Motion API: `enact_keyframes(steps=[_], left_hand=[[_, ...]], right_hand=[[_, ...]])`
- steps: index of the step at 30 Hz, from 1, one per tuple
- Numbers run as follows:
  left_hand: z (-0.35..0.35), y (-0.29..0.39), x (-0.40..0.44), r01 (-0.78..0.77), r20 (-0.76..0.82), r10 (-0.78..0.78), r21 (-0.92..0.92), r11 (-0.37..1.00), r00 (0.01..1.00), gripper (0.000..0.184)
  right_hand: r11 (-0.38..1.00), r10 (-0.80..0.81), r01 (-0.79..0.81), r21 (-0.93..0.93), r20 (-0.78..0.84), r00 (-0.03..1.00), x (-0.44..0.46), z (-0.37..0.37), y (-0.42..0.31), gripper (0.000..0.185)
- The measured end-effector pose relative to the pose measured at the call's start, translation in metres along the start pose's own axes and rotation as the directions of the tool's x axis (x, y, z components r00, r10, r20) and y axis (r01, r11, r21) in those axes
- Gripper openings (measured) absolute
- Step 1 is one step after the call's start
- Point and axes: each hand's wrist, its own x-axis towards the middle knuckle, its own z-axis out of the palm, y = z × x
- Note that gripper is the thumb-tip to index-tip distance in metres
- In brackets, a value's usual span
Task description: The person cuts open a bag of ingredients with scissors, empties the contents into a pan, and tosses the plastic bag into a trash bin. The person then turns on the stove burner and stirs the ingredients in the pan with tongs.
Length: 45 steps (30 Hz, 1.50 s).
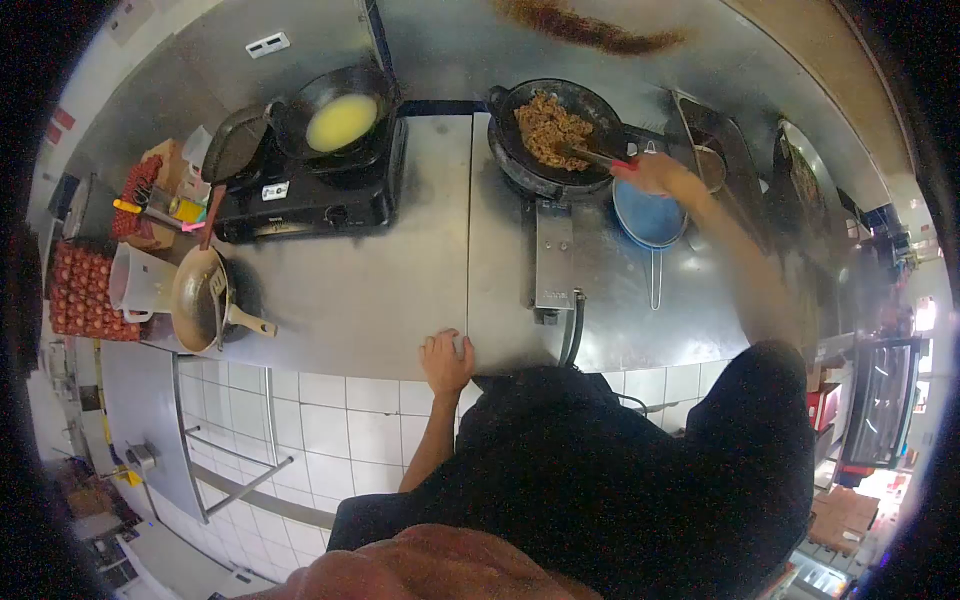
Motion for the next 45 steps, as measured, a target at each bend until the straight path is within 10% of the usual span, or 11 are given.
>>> enact_keyframes(steps=[4, 14, 20, 32, 36, 45], left_hand=[[0.001, 0.003, 0.002, 0.007, -0.003, -0.007, -0.027, 1.000, 1.000, 0.023], [-0.001, 0.001, 0.002, -0.028, -0.048, 0.028, -0.011, 1.000, 0.998, 0.022], [0.002, 0.000, 0.002, -0.015, -0.039, 0.014, -0.011, 1.000, 0.999, 0.022], [0.000, 0.000, 0.002, -0.018, -0.022, 0.018, -0.037, 0.999, 1.000, 0.027], [-0.001, 0.000, 0.003, -0.013, -0.008, 0.013, -0.004, 1.000, 1.000, 0.026], [-0.002, 0.002, 0.004, 0.005, -0.007, -0.005, -0.006, 1.000, 1.000, 0.024]], right_hand=[[0.993, -0.098, 0.081, -0.080, -0.248, 0.964, 0.038, 0.033, -0.015, 0.074], [0.958, -0.284, 0.285, -0.030, -0.224, 0.932, 0.061, -0.008, 0.044, 0.063], [0.974, -0.202, 0.149, -0.168, -0.363, 0.910, -0.005, -0.048, 0.002, 0.075], [0.998, -0.047, 0.048, -0.035, 0.017, 0.999, 0.071, -0.038, -0.010, 0.090], [0.986, -0.130, 0.106, -0.131, -0.197, 0.972, 0.066, 0.014, -0.035, 0.071], [0.953, -0.300, 0.297, -0.056, -0.049, 0.953, 0.002, -0.039, -0.013, 0.065]])
